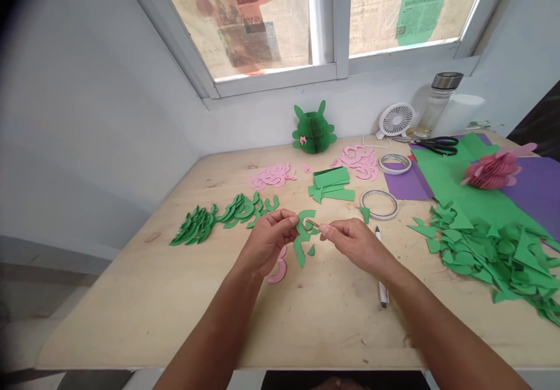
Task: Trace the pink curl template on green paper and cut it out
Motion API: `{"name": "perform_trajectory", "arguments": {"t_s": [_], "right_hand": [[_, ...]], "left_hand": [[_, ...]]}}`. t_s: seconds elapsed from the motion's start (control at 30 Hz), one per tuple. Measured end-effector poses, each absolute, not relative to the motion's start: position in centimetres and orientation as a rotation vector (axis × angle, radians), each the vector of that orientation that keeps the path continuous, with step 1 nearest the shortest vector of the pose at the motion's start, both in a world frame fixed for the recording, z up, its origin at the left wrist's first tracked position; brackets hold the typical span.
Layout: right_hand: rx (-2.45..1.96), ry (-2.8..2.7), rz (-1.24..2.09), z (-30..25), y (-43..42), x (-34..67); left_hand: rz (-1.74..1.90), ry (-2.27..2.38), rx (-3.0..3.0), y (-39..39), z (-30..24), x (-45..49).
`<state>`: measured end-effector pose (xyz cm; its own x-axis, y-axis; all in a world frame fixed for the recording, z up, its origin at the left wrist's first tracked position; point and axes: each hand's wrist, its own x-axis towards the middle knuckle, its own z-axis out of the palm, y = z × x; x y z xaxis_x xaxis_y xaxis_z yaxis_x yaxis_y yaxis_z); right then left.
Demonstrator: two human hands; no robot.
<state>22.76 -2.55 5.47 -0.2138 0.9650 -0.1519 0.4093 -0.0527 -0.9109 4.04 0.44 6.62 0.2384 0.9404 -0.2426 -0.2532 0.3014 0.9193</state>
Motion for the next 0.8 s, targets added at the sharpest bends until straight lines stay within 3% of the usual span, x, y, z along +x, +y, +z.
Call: {"name": "perform_trajectory", "arguments": {"t_s": [0.8], "right_hand": [[-1.477, -1.758, 1.471, 6.3, -2.5, 23.2]], "left_hand": [[0.768, 0.94, 1.147, 1.3, 6.1, 2.6]]}}
